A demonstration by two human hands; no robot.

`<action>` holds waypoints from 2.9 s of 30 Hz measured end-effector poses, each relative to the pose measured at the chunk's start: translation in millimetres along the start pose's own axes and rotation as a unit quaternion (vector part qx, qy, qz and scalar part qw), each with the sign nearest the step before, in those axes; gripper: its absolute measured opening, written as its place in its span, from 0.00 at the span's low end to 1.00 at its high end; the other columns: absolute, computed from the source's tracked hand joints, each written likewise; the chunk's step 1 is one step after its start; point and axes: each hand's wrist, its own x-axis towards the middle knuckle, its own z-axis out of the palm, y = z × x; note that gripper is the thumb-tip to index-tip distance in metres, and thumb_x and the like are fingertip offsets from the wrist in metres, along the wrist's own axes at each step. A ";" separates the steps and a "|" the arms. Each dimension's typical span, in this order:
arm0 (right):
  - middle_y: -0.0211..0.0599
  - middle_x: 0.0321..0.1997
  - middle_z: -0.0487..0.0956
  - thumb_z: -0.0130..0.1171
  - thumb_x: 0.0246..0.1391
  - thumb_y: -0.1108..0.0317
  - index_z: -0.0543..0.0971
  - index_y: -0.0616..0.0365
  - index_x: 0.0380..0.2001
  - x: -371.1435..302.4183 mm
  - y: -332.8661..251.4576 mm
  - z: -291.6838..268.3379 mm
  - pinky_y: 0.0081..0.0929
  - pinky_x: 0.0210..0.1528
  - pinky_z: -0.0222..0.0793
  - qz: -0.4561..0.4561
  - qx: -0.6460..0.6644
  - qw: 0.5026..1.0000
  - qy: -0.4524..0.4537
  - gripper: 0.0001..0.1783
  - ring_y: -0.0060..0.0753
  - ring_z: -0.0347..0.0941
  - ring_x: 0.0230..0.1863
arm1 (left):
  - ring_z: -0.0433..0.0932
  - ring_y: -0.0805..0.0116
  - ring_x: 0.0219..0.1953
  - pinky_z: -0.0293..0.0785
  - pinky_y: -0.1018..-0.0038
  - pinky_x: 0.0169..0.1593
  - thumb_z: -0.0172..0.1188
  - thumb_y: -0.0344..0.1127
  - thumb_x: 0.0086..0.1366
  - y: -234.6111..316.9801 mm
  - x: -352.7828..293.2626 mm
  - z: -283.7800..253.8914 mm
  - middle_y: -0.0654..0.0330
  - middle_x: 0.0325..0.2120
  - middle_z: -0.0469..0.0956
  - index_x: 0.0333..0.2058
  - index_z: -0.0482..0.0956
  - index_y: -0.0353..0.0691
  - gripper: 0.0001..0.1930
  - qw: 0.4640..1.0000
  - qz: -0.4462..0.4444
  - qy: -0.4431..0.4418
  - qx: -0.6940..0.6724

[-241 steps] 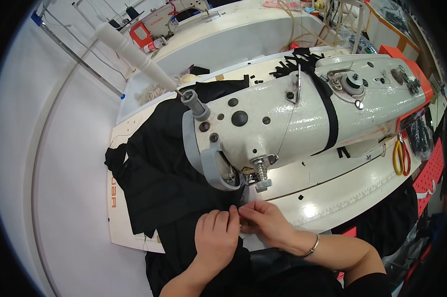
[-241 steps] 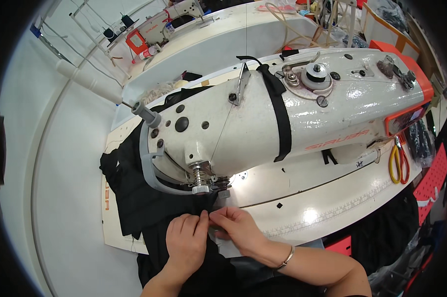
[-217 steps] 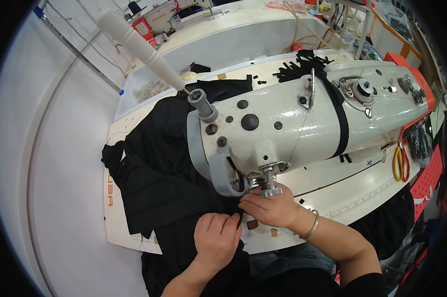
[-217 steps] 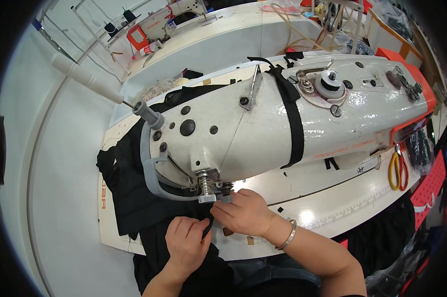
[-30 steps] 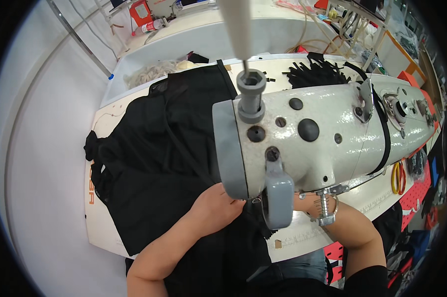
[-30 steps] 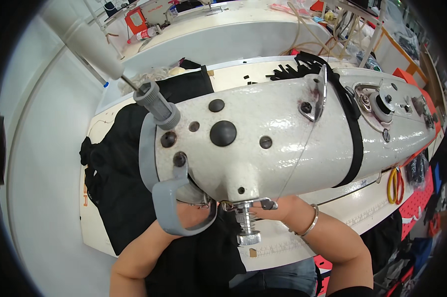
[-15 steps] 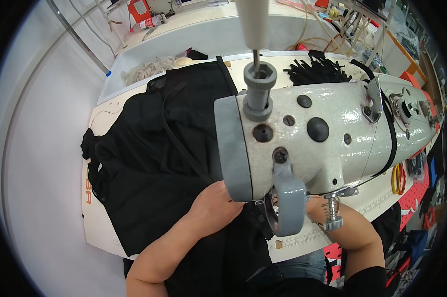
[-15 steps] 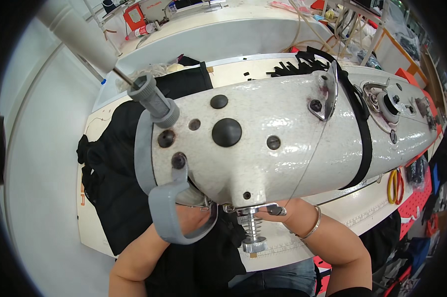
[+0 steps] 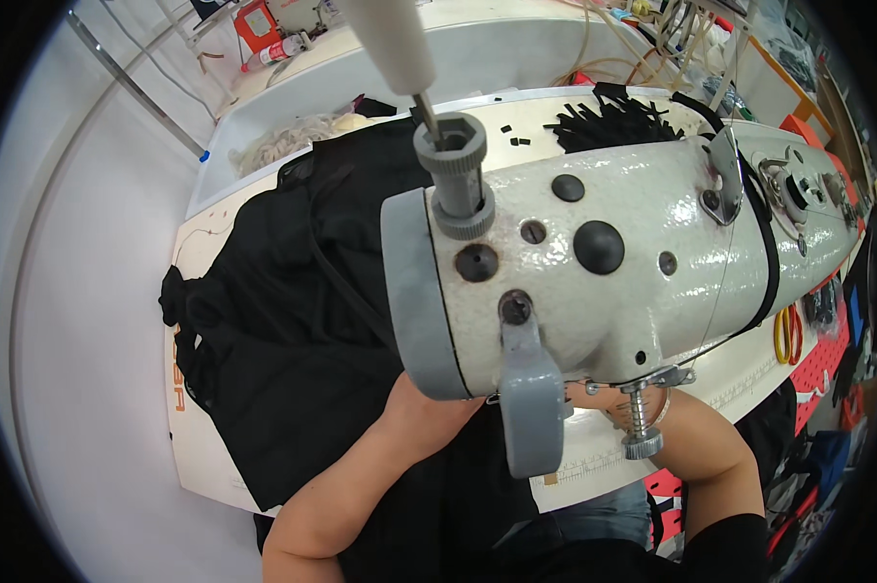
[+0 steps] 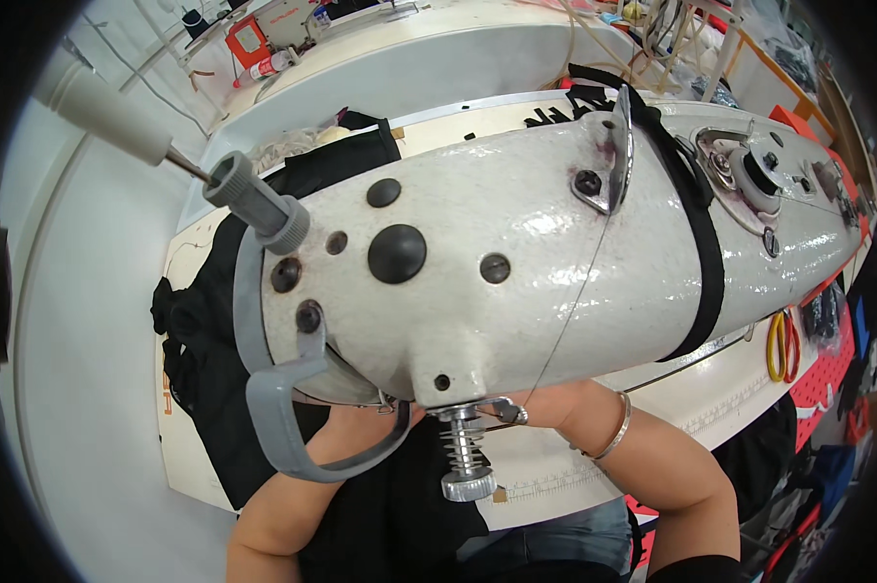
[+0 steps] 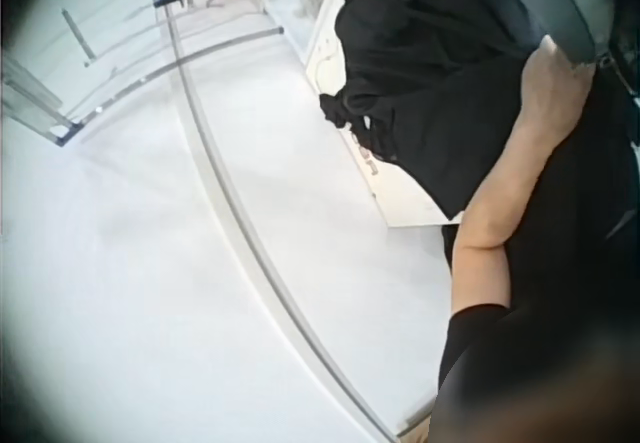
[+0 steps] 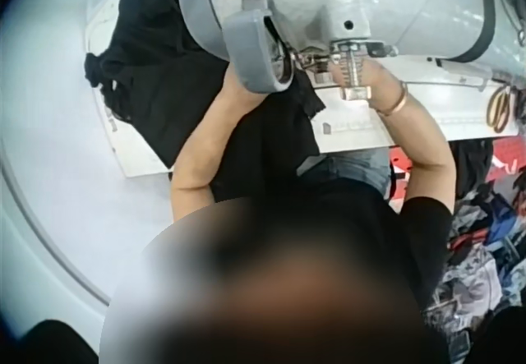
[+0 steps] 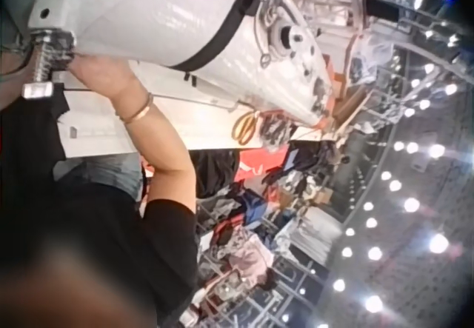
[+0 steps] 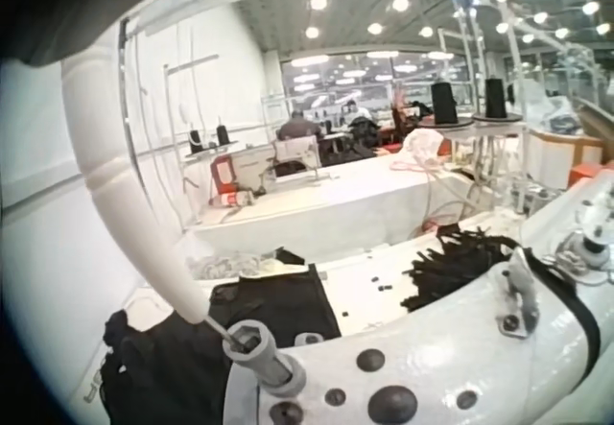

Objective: Sewing a zipper onto a piece of black fabric using an industrial sewing machine.

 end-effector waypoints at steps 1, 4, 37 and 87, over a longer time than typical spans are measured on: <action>0.36 0.68 0.60 0.46 0.62 0.49 0.57 0.47 0.65 1.8 -0.2 0.2 0.38 0.69 0.51 -0.001 0.008 1.000 0.001 0.32 0.34 0.57 0.67 | 0.77 0.57 0.45 0.74 0.65 0.45 0.61 0.33 0.57 -0.5 0.2 -4.7 0.60 0.40 0.78 0.43 0.79 0.46 0.13 1.000 0.002 -0.020 -0.005; 0.36 0.68 0.59 0.46 0.62 0.49 0.55 0.47 0.66 6.3 -6.3 6.9 0.38 0.69 0.50 -0.001 0.025 1.000 0.011 0.33 0.34 0.56 0.68 | 0.76 0.57 0.46 0.74 0.65 0.47 0.61 0.32 0.57 2.3 -1.5 -10.4 0.59 0.41 0.78 0.42 0.79 0.44 0.13 0.996 -0.047 -0.077 -0.016; 0.41 0.59 0.70 0.46 0.57 0.57 0.69 0.52 0.57 18.6 -18.3 4.9 0.40 0.55 0.63 -0.165 -0.437 0.883 0.049 0.25 0.44 0.70 0.56 | 0.76 0.55 0.42 0.72 0.63 0.47 0.59 0.29 0.54 -6.9 -13.2 -8.4 0.54 0.37 0.76 0.41 0.76 0.39 0.14 0.994 -0.019 -0.101 -0.045; 0.46 0.58 0.70 0.26 0.62 0.35 0.59 0.56 0.62 20.6 14.2 11.4 0.47 0.36 0.75 -0.165 -0.269 0.946 0.076 0.39 0.51 0.73 0.46 | 0.75 0.57 0.47 0.73 0.64 0.50 0.59 0.35 0.58 -8.9 7.3 -23.4 0.58 0.43 0.77 0.45 0.77 0.45 0.15 0.996 0.049 -0.065 0.042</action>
